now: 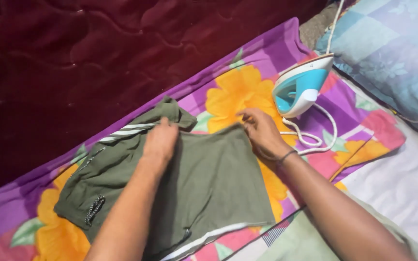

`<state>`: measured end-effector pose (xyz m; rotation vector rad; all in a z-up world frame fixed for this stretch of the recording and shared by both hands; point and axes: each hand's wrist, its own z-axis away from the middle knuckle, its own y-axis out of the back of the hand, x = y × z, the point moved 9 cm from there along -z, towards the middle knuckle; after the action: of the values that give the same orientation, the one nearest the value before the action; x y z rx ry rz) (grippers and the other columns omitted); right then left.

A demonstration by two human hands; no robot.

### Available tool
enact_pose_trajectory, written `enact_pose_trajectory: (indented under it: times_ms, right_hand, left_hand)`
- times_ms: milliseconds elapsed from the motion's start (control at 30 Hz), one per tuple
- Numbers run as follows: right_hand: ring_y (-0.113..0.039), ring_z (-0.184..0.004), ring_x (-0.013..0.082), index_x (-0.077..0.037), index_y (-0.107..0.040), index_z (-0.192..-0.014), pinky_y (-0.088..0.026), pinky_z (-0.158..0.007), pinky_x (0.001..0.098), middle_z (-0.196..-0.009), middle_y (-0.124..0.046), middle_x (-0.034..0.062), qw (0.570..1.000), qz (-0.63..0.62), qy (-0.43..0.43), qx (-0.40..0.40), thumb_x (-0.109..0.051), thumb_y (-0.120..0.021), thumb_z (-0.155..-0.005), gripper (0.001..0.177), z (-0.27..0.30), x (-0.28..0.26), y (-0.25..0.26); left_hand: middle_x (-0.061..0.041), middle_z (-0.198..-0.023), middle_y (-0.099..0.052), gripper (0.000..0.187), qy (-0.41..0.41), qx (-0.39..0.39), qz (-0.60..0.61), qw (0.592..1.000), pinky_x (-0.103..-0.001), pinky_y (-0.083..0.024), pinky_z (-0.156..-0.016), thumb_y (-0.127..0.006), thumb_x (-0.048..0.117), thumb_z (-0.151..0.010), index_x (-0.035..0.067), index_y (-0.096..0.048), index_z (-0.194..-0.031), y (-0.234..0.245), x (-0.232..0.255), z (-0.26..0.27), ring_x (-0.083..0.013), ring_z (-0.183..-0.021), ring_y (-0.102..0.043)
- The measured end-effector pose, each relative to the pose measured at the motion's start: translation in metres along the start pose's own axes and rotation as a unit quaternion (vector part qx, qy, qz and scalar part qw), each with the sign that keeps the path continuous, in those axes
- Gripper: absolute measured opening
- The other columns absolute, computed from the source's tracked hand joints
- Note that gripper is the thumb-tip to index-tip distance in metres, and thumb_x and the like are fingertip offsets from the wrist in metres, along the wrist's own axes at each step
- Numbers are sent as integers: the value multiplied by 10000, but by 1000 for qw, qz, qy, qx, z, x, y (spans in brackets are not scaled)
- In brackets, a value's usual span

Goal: The recorder irons several items of clothing on a bed and then folds them.

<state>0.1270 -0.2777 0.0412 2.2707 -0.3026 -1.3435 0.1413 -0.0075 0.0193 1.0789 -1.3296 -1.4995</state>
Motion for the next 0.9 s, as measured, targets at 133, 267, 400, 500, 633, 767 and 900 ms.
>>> enact_pose_trajectory:
  times_ms: [133,267,400,500,633,767,900]
  right_hand:
    - [-705,-871,206,-63,-659,-1258,-578,-756,348,-1056,-696,106,985,-46,-146,79,-60,-661,-900,358,-7,0,18]
    - [-749,-792,235,-101,-660,-1246,-581,-724,361,-996,-749,93,987,7,-161,1,-133,-686,-877,372,-3,-9,15]
    - [-747,-790,258,-100,-700,-1193,-576,-728,382,-914,-754,123,992,64,-101,-51,-178,-750,-829,376,14,-25,5]
    - [-731,-790,280,-79,-705,-1123,-566,-694,399,-883,-747,119,987,69,-40,-137,-177,-770,-786,357,35,-45,-15]
    - [-746,-785,272,-102,-737,-987,-567,-688,396,-817,-753,83,922,79,-30,-378,-274,-852,-681,369,76,-72,-65]
    - [-725,-842,311,-105,-719,-964,-538,-700,435,-838,-760,82,867,109,29,-485,-285,-898,-590,453,112,-111,-101]
    - [-710,-869,350,-119,-742,-912,-531,-713,461,-866,-755,105,851,161,120,-485,-198,-837,-626,312,127,-93,-117]
  left_hand:
    - [-252,-1257,-581,222,92,48,17,994,-518,-577,-871,-607,-9,-878,30,-667,-1089,24,-30,-12,-439,-1053,-685]
    - [-250,-1298,-562,250,91,54,54,993,-541,-550,-906,-583,-4,-900,44,-656,-1135,16,-31,-12,-469,-1062,-667]
    - [-244,-1324,-529,538,51,53,122,990,-568,-518,-896,-570,-58,-806,115,-588,-1316,44,5,19,-483,-1063,-639]
    - [-255,-1386,-516,527,-1,136,129,982,-559,-520,-841,-585,2,-816,115,-575,-1331,65,15,57,-464,-1041,-639]
    - [-168,-1141,-646,389,37,110,143,983,-520,-533,-861,-624,147,-899,136,-603,-1287,35,-16,126,-409,-1025,-658]
    - [-154,-1059,-659,380,85,72,140,984,-505,-535,-859,-688,274,-890,128,-618,-1234,5,-35,203,-389,-1010,-663]
    - [-134,-1029,-674,247,147,23,134,980,-484,-543,-845,-686,328,-904,131,-678,-1053,-5,-49,269,-370,-992,-666]
